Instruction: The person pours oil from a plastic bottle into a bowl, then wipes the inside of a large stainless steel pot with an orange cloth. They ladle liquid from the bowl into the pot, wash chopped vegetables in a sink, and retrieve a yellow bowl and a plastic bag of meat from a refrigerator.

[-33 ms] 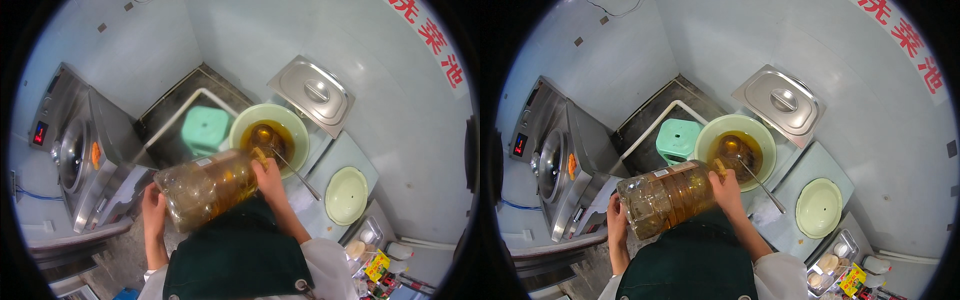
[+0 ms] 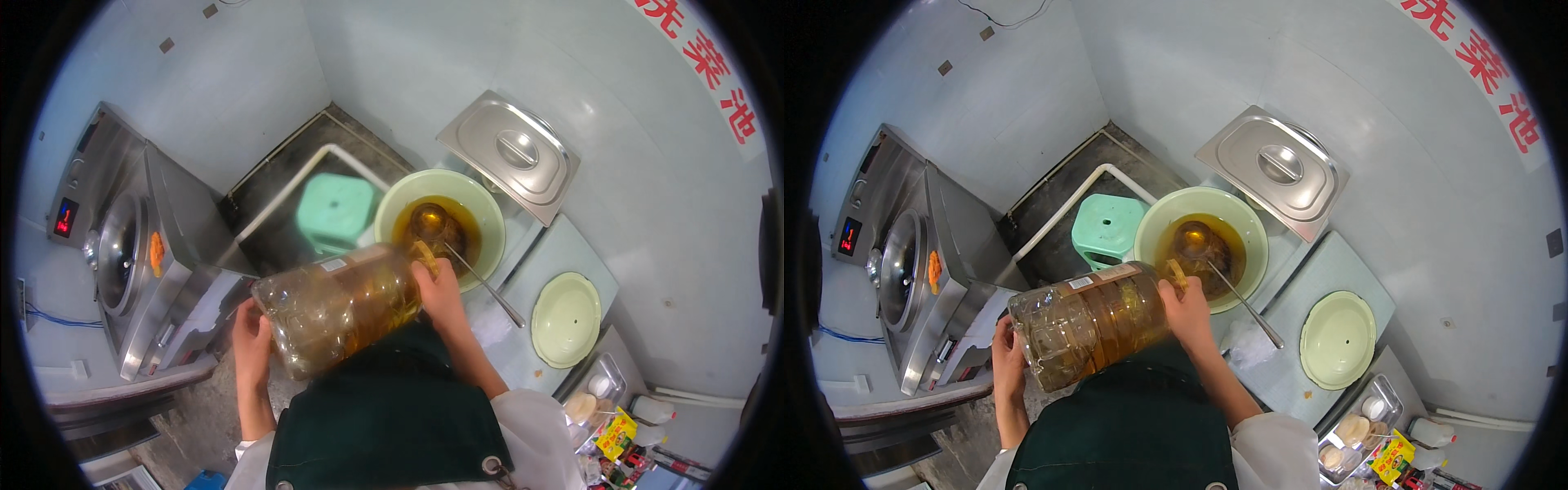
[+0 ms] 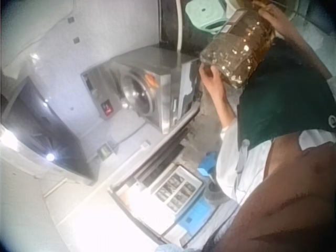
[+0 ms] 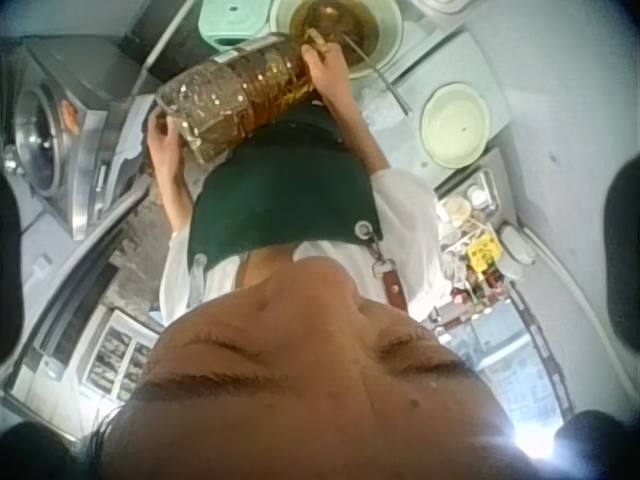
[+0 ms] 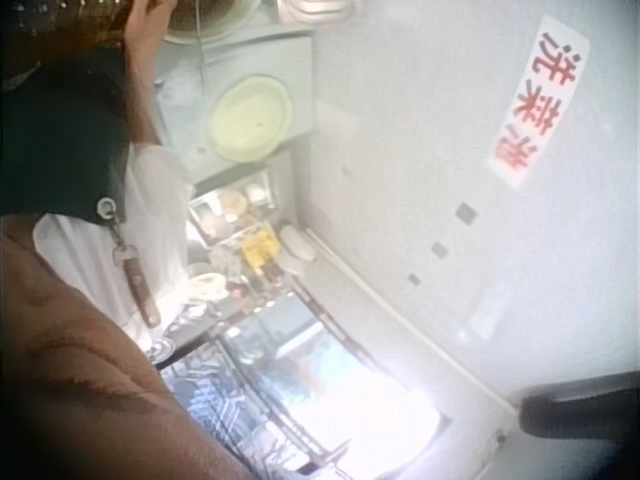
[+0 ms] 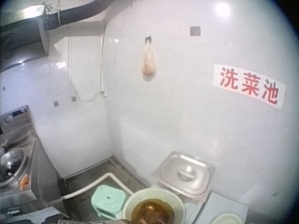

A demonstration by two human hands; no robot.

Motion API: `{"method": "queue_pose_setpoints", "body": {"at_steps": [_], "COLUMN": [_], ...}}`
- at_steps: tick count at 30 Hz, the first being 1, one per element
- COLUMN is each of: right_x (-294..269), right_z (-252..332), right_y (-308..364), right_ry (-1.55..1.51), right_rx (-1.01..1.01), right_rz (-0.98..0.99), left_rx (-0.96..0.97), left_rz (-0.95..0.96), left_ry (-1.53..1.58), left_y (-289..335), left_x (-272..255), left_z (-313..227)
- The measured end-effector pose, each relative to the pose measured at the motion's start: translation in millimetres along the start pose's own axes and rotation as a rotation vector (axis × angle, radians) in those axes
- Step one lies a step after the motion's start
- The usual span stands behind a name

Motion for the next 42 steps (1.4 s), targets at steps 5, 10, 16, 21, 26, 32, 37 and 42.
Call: {"method": "queue_pose_setpoints", "body": {"at_steps": [5, 10, 16, 21, 26, 32, 37, 42], "right_x": [1.3, 2.5, -1.1, -4.1, -7.6, -9.8, -7.6, -3.3], "right_z": [-4.2, -3.7, 2.9, -1.8, -6.3, -7.3, -5.8, -6.1], "right_y": [-1.2, 2.2, 5.9, 5.5, 3.2, 3.5, 4.7, 5.8], "right_ry": [-0.014, -0.071, -0.022, -0.037, -0.033, -0.009, -0.041, -0.044], "right_rx": [-0.021, -0.017, -0.030, -0.021, -0.049, -0.036, -0.030, -0.004], "right_rz": [-0.006, 0.000, -0.018, -0.048, -0.062, -0.066, -0.036, 0.004], "left_rx": [0.007, -0.009, 0.011, 0.026, 0.027, 0.032, 0.005, 0.007], "left_rz": [0.001, 0.002, 0.014, 0.012, 0.032, 0.042, 0.035, 0.037], "left_ry": [0.004, -0.018, -0.036, -0.028, -0.004, 0.011, -0.027, -0.011], "left_y": [0.1, -1.0, -3.1, -4.5, -6.1, -5.6, -4.1, -1.3], "left_x": [0.0, -3.5, -2.2, -0.4, 3.4, 5.3, 3.1, -1.7], "left_z": [-0.6, 1.2, 0.5, -0.2, 0.1, -1.2, -0.3, 1.2]}}
Point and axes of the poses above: each hand's wrist, its own y-axis away from the middle knuckle, its own x-axis out of the palm, z = x × y, the point moved 6 cm from there along -y, towards the middle knuckle, and after that the axes turned 3 degrees about -z, right-handed, at the moved point
